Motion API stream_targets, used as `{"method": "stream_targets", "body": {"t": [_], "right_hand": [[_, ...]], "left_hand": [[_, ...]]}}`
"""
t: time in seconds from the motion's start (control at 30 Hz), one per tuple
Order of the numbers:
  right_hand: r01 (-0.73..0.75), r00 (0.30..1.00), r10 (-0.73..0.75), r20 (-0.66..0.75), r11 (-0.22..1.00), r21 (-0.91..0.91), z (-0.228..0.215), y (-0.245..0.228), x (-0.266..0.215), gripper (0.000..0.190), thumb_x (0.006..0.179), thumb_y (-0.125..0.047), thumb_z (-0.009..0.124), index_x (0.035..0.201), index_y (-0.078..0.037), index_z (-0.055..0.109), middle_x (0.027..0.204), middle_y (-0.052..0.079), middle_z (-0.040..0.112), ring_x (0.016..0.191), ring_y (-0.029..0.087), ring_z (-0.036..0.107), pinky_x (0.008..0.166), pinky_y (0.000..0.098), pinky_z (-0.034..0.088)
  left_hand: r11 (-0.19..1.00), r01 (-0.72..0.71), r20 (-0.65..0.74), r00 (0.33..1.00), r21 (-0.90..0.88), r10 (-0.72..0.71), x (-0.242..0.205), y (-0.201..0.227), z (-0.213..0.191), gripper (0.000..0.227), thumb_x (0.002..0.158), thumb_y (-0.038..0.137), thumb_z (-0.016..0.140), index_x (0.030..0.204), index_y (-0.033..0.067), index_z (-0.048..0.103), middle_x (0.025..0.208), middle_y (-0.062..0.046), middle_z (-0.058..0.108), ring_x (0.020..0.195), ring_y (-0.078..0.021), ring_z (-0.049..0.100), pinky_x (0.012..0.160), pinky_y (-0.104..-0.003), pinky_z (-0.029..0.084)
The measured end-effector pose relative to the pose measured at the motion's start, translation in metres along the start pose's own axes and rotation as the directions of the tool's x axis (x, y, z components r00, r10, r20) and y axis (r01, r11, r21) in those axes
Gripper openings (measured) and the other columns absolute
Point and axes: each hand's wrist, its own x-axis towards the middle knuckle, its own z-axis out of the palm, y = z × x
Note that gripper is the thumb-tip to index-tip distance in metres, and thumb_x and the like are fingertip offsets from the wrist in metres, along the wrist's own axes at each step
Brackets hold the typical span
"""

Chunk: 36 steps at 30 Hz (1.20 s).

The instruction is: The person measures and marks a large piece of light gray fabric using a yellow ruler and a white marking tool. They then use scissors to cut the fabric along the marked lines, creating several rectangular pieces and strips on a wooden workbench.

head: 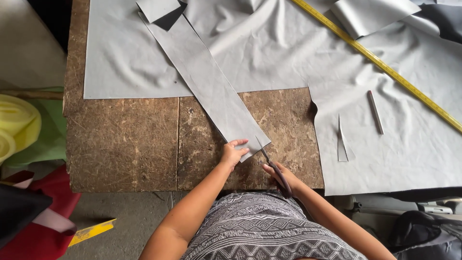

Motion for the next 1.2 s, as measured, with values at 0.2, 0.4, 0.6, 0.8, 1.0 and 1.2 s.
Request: {"method": "stream_targets", "body": {"t": [0.2,0.4,0.6,0.8,1.0,1.2], "right_hand": [[0.014,1.000,-0.014,-0.009,1.000,0.002,-0.002,-0.003,0.000,0.063,0.085,-0.060,0.077,0.107,-0.002,0.066,0.063,0.022,0.062,0.047,0.026,0.059,0.034,0.0323,0.048],[0.016,0.999,-0.014,-0.048,0.999,0.041,-0.004,0.013,0.002,0.050,0.089,-0.052,0.075,0.098,-0.003,0.068,0.055,0.019,0.056,0.039,0.026,0.056,0.031,0.0324,0.045],[0.047,0.999,-0.046,-0.021,0.998,0.034,-0.002,-0.003,0.006,0.055,0.087,-0.057,0.077,0.093,-0.003,0.068,0.056,0.020,0.060,0.041,0.025,0.059,0.032,0.0340,0.046],[0.023,0.999,-0.023,-0.033,1.000,-0.014,0.001,-0.017,-0.001,0.052,0.087,-0.055,0.075,0.093,-0.004,0.067,0.058,0.017,0.058,0.045,0.024,0.058,0.035,0.0312,0.045],[0.027,0.998,-0.031,-0.061,0.998,-0.061,0.005,-0.015,0.012,0.051,0.085,-0.056,0.076,0.093,-0.006,0.070,0.055,0.016,0.060,0.044,0.024,0.061,0.036,0.0329,0.047],[0.042,0.999,-0.042,-0.014,0.999,0.001,0.009,-0.018,0.025,0.054,0.086,-0.057,0.075,0.096,-0.004,0.066,0.056,0.014,0.055,0.045,0.022,0.058,0.036,0.0305,0.044]], "left_hand": [[1.000,-0.004,0.010,1.000,-0.016,0.005,-0.005,0.001,-0.002,0.046,0.073,0.003,0.088,0.114,0.0234,0.082,0.093,-0.013,0.078,0.075,-0.0079,0.068,0.067,-0.026,0.061],[1.000,-0.007,0.010,1.000,-0.024,0.007,-0.005,-0.003,-0.002,0.048,0.073,0.002,0.087,0.117,0.0222,0.081,0.091,-0.015,0.077,0.075,-0.0105,0.067,0.066,-0.025,0.059],[1.000,-0.004,0.032,0.999,-0.027,0.005,-0.007,0.006,-0.003,0.050,0.074,0.002,0.086,0.119,0.0218,0.080,0.093,-0.015,0.077,0.076,-0.0088,0.065,0.068,-0.025,0.059],[0.994,0.069,0.063,0.996,-0.090,-0.063,-0.010,0.002,-0.008,0.051,0.074,0.002,0.087,0.121,0.0213,0.079,0.094,-0.019,0.077,0.076,-0.0122,0.069,0.065,-0.024,0.061],[0.993,0.061,0.077,0.996,-0.102,-0.053,-0.007,-0.004,-0.010,0.055,0.070,0.002,0.090,0.121,0.0207,0.079,0.095,-0.018,0.078,0.075,-0.0115,0.070,0.065,-0.026,0.063],[0.982,0.097,0.130,0.988,-0.160,-0.077,-0.020,0.003,-0.013,0.056,0.071,0.000,0.090,0.123,0.0172,0.077,0.099,-0.018,0.078,0.079,-0.0132,0.071,0.070,-0.027,0.064]]}}
